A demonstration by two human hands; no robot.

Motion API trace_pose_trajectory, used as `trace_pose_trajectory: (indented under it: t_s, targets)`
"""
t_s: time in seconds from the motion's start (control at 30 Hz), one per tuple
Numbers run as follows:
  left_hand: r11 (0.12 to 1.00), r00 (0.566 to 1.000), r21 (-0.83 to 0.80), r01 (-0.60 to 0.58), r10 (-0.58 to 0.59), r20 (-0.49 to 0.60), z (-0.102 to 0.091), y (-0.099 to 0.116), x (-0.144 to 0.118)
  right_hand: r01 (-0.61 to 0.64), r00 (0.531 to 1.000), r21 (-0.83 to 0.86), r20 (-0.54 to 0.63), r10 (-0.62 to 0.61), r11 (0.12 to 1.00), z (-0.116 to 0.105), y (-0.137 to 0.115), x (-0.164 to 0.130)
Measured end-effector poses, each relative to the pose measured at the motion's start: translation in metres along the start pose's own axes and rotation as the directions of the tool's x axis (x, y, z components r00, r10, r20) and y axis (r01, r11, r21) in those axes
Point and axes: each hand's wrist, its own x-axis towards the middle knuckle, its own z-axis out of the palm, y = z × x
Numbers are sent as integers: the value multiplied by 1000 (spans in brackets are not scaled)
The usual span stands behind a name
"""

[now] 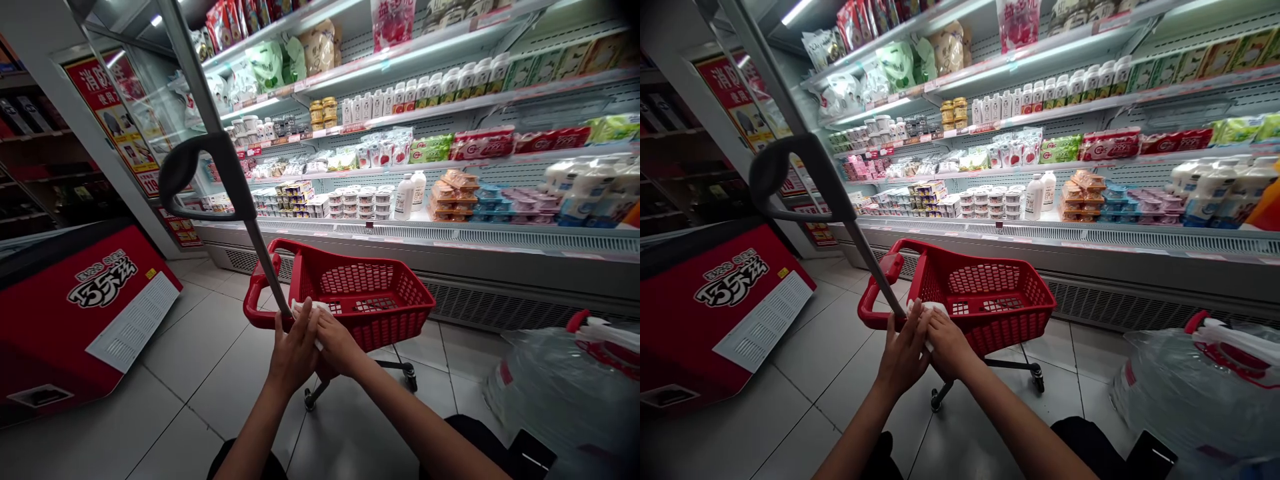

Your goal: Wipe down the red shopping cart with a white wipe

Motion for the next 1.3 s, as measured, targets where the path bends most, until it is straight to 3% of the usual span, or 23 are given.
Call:
trace_pose_trajectory:
  t_s: [0.13,0.33,0.57,0.7,0.83,0.97,1.07,1.17,1.3]
  targets:
    - [1000,1000,23,3,-3,-7,5,4,2,16,999,27,28,-17,1000,-6,0,1]
    - [994,994,47,97,-94,-59,13,9,5,-36,999,17,-39,37,999,-10,5,-13]
    - [989,989,6,146,-146,-21,14,8,5,-191,981,-246,-74,178,950,-42,66,-97]
    - [986,986,-19,165,-166,-20,17,11,4,-312,947,-312,-173,269,897,-51,88,-133]
    - [978,978,-36,206,-206,-23,19,17,6,-382,911,-283,-276,307,880,-28,68,-119]
    - [972,972,-30,234,-235,-18,19,22,10,-213,964,-204,-204,171,956,6,20,-69]
    - [972,972,-12,233,-233,-30,17,19,11,-138,978,-190,-181,103,972,16,-1,-43]
    - [978,977,-16,207,-208,-40,16,13,9,-129,983,-273,-165,86,953,7,10,-49]
    - [982,982,-24,185,-186,-43,15,6,6,-253,964,-408,-186,192,877,-26,61,-97]
